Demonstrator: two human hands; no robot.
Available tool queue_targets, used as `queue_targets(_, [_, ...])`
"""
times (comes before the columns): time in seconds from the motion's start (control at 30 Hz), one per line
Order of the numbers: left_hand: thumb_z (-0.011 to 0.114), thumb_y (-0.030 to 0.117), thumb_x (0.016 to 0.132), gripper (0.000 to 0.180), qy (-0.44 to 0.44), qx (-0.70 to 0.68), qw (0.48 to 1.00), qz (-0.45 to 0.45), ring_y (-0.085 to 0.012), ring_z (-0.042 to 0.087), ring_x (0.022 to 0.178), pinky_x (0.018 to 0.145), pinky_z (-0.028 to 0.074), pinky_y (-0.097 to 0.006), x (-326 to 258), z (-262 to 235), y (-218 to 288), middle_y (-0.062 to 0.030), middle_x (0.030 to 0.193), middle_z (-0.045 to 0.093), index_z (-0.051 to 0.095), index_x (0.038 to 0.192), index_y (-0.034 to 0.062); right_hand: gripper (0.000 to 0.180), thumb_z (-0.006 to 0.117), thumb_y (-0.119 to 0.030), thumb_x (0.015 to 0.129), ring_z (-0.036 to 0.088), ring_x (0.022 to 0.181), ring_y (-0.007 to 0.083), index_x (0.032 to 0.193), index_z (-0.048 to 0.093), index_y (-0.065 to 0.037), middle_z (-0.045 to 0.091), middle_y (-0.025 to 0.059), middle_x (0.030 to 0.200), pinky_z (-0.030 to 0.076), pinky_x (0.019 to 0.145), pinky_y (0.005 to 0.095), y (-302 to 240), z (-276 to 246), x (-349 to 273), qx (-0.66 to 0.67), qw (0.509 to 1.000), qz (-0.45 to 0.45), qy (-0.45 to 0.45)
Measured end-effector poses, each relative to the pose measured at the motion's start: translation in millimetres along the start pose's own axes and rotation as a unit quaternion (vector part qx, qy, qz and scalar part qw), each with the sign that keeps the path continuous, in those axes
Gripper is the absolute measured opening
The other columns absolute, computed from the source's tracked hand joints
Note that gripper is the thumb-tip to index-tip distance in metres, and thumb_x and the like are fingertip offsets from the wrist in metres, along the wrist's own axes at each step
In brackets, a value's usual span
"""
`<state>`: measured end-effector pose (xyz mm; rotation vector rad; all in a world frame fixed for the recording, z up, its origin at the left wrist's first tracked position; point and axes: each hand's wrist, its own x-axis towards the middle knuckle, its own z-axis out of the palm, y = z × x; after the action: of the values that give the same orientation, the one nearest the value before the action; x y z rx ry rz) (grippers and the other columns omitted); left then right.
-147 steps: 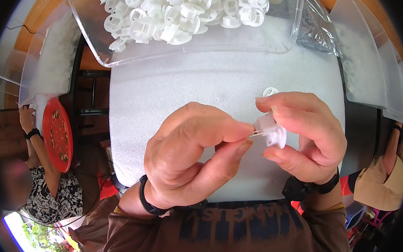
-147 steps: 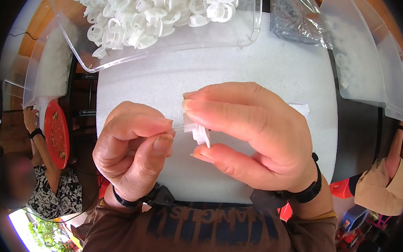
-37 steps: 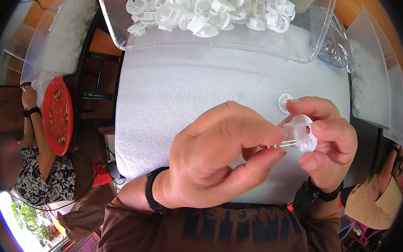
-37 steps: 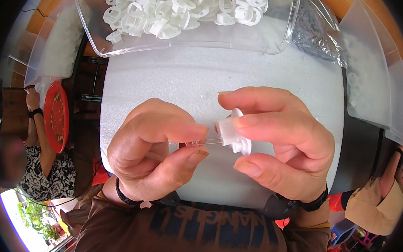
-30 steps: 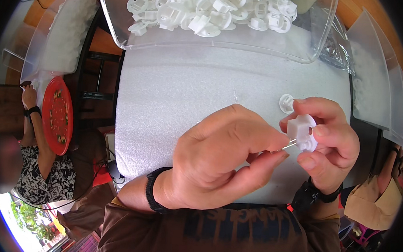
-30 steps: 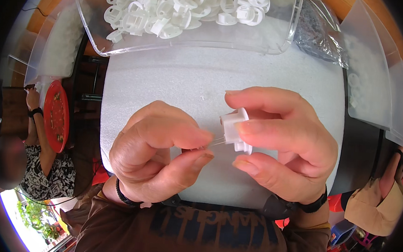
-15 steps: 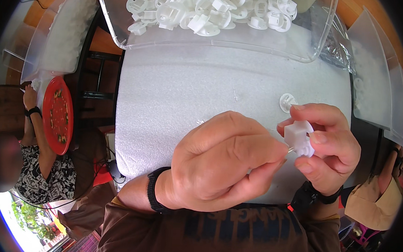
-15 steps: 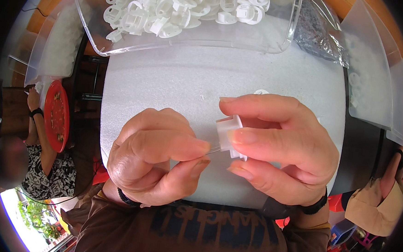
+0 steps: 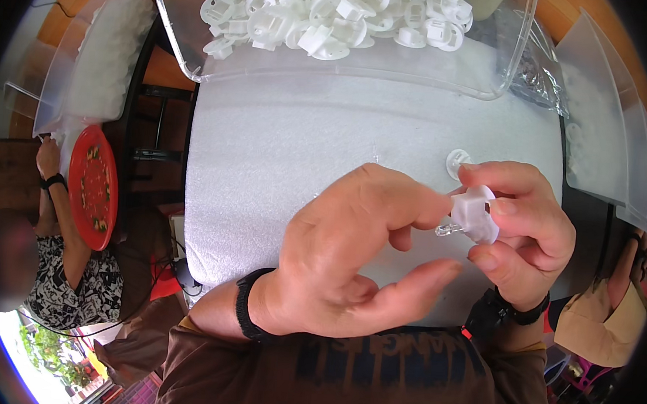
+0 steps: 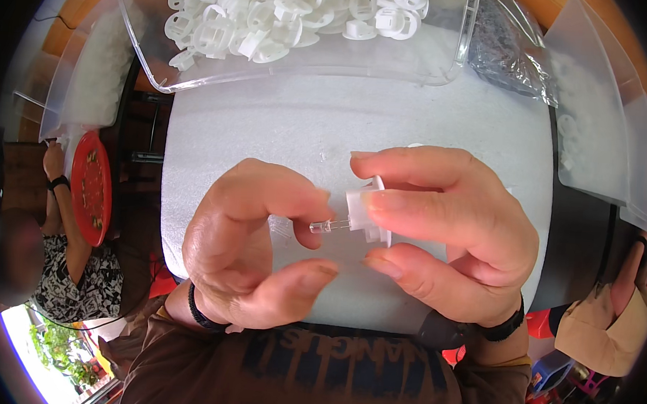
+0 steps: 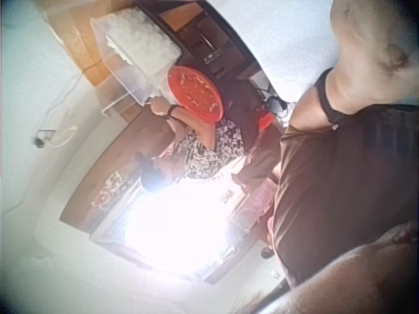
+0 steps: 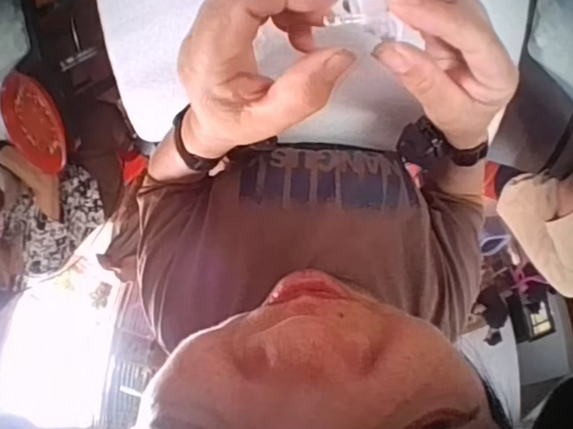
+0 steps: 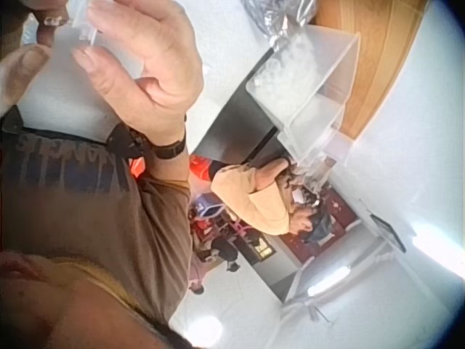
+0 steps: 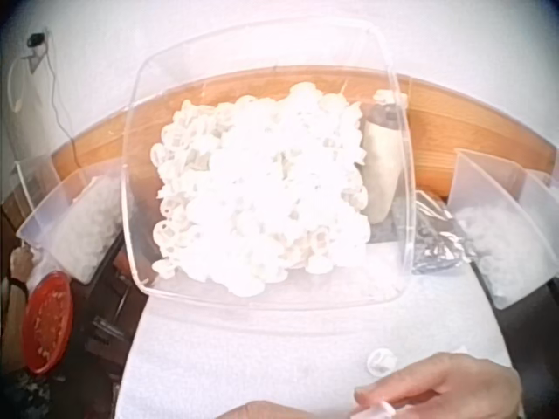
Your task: Assembling small white plastic components by manually inserting metal pins into them.
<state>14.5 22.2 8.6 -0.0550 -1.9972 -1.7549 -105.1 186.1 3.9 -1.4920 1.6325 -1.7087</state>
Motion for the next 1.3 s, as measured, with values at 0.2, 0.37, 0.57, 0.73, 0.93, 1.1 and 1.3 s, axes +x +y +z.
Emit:
queue_targets(0.2, [0.063, -0.005, 0.076, 0.020, -0.030, 0.042, 0.995, 0.087, -0.0138, 0.054, 0.069, 0.061, 0.042, -0.025, -3, -3, -11, -0.0085, 0.079, 0.057, 0.056, 0.095, -0.0008, 0.038, 0.066, -0.008, 0.078, 0.061, 0.091, 0.0289, 0.115, 0.056, -0.007, 0.049, 0.0271, 0.114, 0.051, 0.079, 0.0361, -4, 1, -2, 0.021, 0.999, 0.027, -0.001])
queue_targets(0.37, [0.063, -0.006, 0.076, 0.018, -0.032, 0.066, 0.995, 0.072, -0.0142, 0.054, 0.063, 0.055, 0.040, -0.024, -5, -2, -8, -0.0093, 0.077, 0.058, 0.056, 0.093, -0.0007, 0.037, 0.066, -0.007, 0.077, 0.060, 0.094, 0.0272, 0.114, 0.059, -0.008, 0.052, 0.0263, 0.112, 0.049, 0.080, 0.0332, -3, 5, -1, 0.027, 0.999, 0.033, 0.007])
queue_targets(0.57, [0.063, -0.005, 0.077, 0.017, -0.042, 0.121, 0.982, 0.140, -0.0151, 0.054, 0.062, 0.053, 0.040, -0.026, -1, -5, -11, -0.0094, 0.075, 0.058, 0.055, 0.092, -0.0014, 0.039, 0.069, -0.006, 0.074, 0.059, 0.096, 0.0251, 0.112, 0.061, -0.008, 0.055, 0.0242, 0.111, 0.048, 0.079, 0.0307, -3, 7, -1, 0.037, 0.998, 0.040, 0.016])
queue_targets(0.73, [0.063, -0.002, 0.078, 0.016, -0.042, 0.078, 0.990, 0.113, -0.0138, 0.054, 0.063, 0.055, 0.042, -0.025, -1, -5, -15, -0.0089, 0.079, 0.058, 0.055, 0.093, -0.0015, 0.048, 0.070, -0.003, 0.071, 0.056, 0.102, 0.0260, 0.116, 0.054, 0.000, 0.055, 0.0226, 0.112, 0.045, 0.085, 0.0321, -6, 12, -1, 0.033, 0.997, 0.041, 0.051])
queue_targets(0.93, [0.060, -0.005, 0.080, 0.012, 0.000, -0.087, 0.989, -0.122, -0.0075, 0.051, 0.065, 0.059, 0.042, -0.020, -4, 0, 4, -0.0029, 0.078, 0.058, 0.058, 0.091, -0.0010, 0.049, 0.072, 0.001, 0.067, 0.056, 0.093, 0.0210, 0.113, 0.054, 0.003, 0.056, 0.0198, 0.112, 0.045, 0.074, 0.0286, -7, 12, -2, 0.027, 0.997, 0.015, 0.065])
queue_targets(1.1, [0.059, 0.008, 0.086, 0.010, -0.022, -0.219, 0.954, -0.204, -0.0072, 0.052, 0.064, 0.056, 0.043, -0.020, -4, 2, -6, -0.0040, 0.077, 0.059, 0.057, 0.093, 0.0003, 0.044, 0.072, 0.003, 0.066, 0.056, 0.087, 0.0176, 0.108, 0.058, 0.000, 0.057, 0.0160, 0.110, 0.045, 0.069, 0.0265, -14, 12, -2, -0.045, 0.996, -0.022, 0.073])
queue_targets(1.3, [0.057, 0.012, 0.089, 0.012, -0.053, -0.291, 0.931, -0.212, -0.0082, 0.055, 0.064, 0.054, 0.045, -0.020, -8, 4, -3, -0.0055, 0.076, 0.061, 0.056, 0.090, 0.0004, 0.040, 0.072, 0.003, 0.067, 0.060, 0.087, 0.0182, 0.106, 0.061, -0.001, 0.058, 0.0142, 0.106, 0.048, 0.070, 0.0263, -20, 17, -5, -0.072, 0.988, -0.096, 0.101])
